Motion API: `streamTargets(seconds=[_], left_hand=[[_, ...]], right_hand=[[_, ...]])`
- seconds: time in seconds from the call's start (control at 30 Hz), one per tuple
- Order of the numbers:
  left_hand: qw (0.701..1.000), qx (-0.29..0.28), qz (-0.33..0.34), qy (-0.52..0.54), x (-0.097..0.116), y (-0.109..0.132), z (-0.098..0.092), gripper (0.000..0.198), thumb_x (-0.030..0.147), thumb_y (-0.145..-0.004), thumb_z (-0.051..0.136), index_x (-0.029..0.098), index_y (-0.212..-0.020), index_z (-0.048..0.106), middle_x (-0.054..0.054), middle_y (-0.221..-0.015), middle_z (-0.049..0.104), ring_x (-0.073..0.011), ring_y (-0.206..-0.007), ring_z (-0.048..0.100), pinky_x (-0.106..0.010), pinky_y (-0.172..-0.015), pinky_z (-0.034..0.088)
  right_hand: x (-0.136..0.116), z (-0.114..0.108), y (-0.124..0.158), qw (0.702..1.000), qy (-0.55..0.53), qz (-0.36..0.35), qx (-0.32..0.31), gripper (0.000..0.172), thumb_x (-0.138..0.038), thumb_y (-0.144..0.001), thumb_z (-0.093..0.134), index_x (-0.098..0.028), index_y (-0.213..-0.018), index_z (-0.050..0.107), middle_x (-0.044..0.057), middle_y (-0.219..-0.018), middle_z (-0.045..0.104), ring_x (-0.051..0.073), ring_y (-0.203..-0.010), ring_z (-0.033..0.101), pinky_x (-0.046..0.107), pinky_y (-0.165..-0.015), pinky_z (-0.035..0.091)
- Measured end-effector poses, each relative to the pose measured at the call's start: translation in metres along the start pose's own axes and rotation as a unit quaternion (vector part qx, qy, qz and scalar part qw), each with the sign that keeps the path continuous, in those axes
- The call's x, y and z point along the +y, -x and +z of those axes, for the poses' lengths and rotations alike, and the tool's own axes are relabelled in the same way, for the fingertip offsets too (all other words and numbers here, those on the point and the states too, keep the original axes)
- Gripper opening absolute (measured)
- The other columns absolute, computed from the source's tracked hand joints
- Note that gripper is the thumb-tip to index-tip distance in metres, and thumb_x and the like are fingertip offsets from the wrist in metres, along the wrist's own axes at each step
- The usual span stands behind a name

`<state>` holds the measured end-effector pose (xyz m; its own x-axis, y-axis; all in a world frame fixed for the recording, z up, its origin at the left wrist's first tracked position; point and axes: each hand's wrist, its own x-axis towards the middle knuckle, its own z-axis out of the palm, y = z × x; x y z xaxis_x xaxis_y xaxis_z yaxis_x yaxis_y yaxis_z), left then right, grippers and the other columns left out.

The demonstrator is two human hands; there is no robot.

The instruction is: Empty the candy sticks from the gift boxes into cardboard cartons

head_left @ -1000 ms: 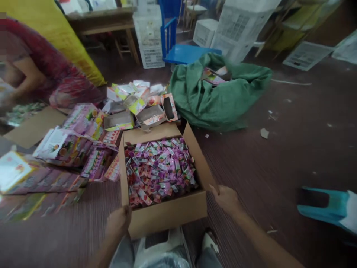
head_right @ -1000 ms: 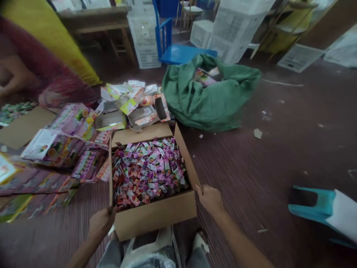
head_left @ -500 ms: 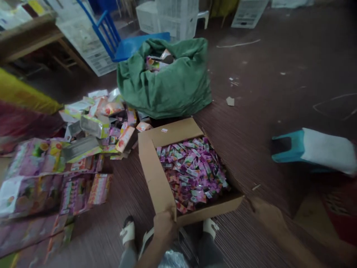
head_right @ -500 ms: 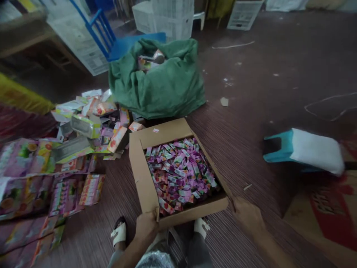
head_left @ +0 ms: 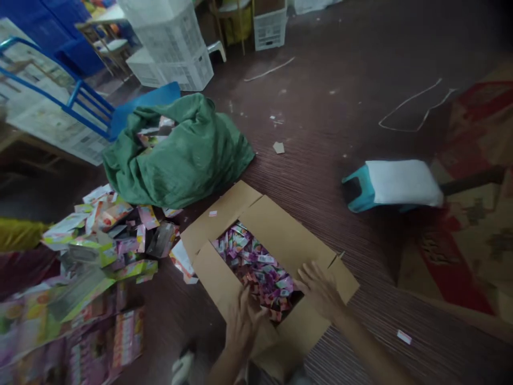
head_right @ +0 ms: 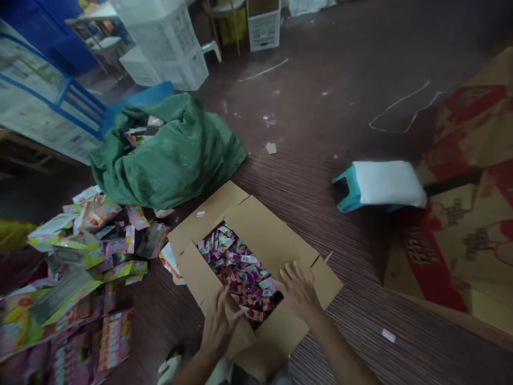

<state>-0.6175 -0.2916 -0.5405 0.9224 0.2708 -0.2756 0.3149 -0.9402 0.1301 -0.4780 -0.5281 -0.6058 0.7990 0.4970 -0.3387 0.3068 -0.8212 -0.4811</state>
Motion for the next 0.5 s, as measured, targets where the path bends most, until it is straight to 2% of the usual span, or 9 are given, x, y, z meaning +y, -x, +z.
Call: streamTargets(seconds=[0.07, 0.1, 0.2, 0.27, 0.33, 0.4, 0.5], left_hand=[[0.997, 0.050, 0.019, -0.056, -0.020, -0.030, 0.001, 0.076, 0.058, -0.092, 0.058, 0.017, -0.155, 0.042, -0.020, -0.158, 0.042, -0.0334, -0.148, 0.038, -0.054, -0.120, 0.032], [0.994, 0.051, 0.041, -0.084, -0.028, -0.048, 0.004, 0.080, 0.060, -0.090, 0.060, 0.017, -0.155, 0.043, -0.022, -0.160, 0.038, -0.0365, -0.150, 0.033, -0.057, -0.121, 0.029], [0.982, -0.002, 0.135, -0.130, -0.043, -0.104, 0.026, 0.078, 0.061, -0.091, 0.057, 0.021, -0.156, 0.042, -0.022, -0.163, 0.032, -0.0401, -0.152, 0.027, -0.063, -0.119, 0.026], [0.976, -0.033, 0.167, -0.132, -0.047, -0.129, 0.046, 0.076, 0.061, -0.094, 0.052, 0.023, -0.158, 0.039, -0.022, -0.164, 0.030, -0.0404, -0.152, 0.025, -0.065, -0.118, 0.025], [0.976, -0.056, 0.173, -0.123, -0.049, -0.138, 0.060, 0.080, 0.063, -0.093, 0.051, 0.021, -0.159, 0.035, -0.024, -0.164, 0.026, -0.0419, -0.153, 0.022, -0.067, -0.118, 0.022], [0.974, -0.084, 0.179, -0.106, -0.051, -0.134, 0.062, 0.084, 0.064, -0.093, 0.051, 0.021, -0.161, 0.030, -0.024, -0.166, 0.022, -0.0433, -0.154, 0.017, -0.069, -0.119, 0.018], [0.963, -0.140, 0.227, -0.050, -0.064, -0.122, 0.037, 0.080, 0.059, -0.096, 0.048, 0.023, -0.163, 0.026, -0.020, -0.168, 0.016, -0.0394, -0.155, 0.011, -0.064, -0.123, 0.015]], right_hand=[[0.001, 0.007, -0.011, 1.000, -0.008, 0.004, 0.002, 0.046, -0.032, -0.099, 0.040, -0.020, -0.135, 0.065, 0.014, -0.152, 0.053, 0.035, -0.143, 0.043, 0.062, -0.114, 0.036], [0.002, 0.013, -0.014, 1.000, -0.017, 0.000, 0.019, 0.046, -0.029, -0.099, 0.039, -0.017, -0.134, 0.066, 0.015, -0.151, 0.053, 0.034, -0.142, 0.045, 0.058, -0.114, 0.038], [0.009, 0.039, -0.012, 0.991, -0.063, 0.009, 0.117, 0.044, -0.030, -0.100, 0.037, -0.019, -0.127, 0.070, 0.013, -0.147, 0.057, 0.032, -0.140, 0.046, 0.051, -0.114, 0.039], [0.014, 0.056, -0.009, 0.975, -0.102, 0.059, 0.187, 0.044, -0.040, -0.102, 0.036, -0.024, -0.117, 0.074, 0.012, -0.145, 0.058, 0.031, -0.137, 0.048, 0.050, -0.113, 0.039], [0.014, 0.069, -0.012, 0.950, -0.123, 0.154, 0.244, 0.048, -0.053, -0.099, 0.038, -0.024, -0.101, 0.076, 0.014, -0.141, 0.057, 0.033, -0.132, 0.050, 0.053, -0.108, 0.040], [0.007, 0.076, -0.024, 0.924, -0.118, 0.258, 0.257, 0.049, -0.061, -0.094, 0.043, -0.021, -0.089, 0.072, 0.017, -0.138, 0.056, 0.037, -0.128, 0.050, 0.056, -0.102, 0.041], [-0.006, 0.077, -0.044, 0.902, -0.085, 0.365, 0.214, 0.039, -0.056, -0.090, 0.051, -0.021, -0.088, 0.069, 0.016, -0.144, 0.052, 0.041, -0.124, 0.050, 0.063, -0.099, 0.037]])
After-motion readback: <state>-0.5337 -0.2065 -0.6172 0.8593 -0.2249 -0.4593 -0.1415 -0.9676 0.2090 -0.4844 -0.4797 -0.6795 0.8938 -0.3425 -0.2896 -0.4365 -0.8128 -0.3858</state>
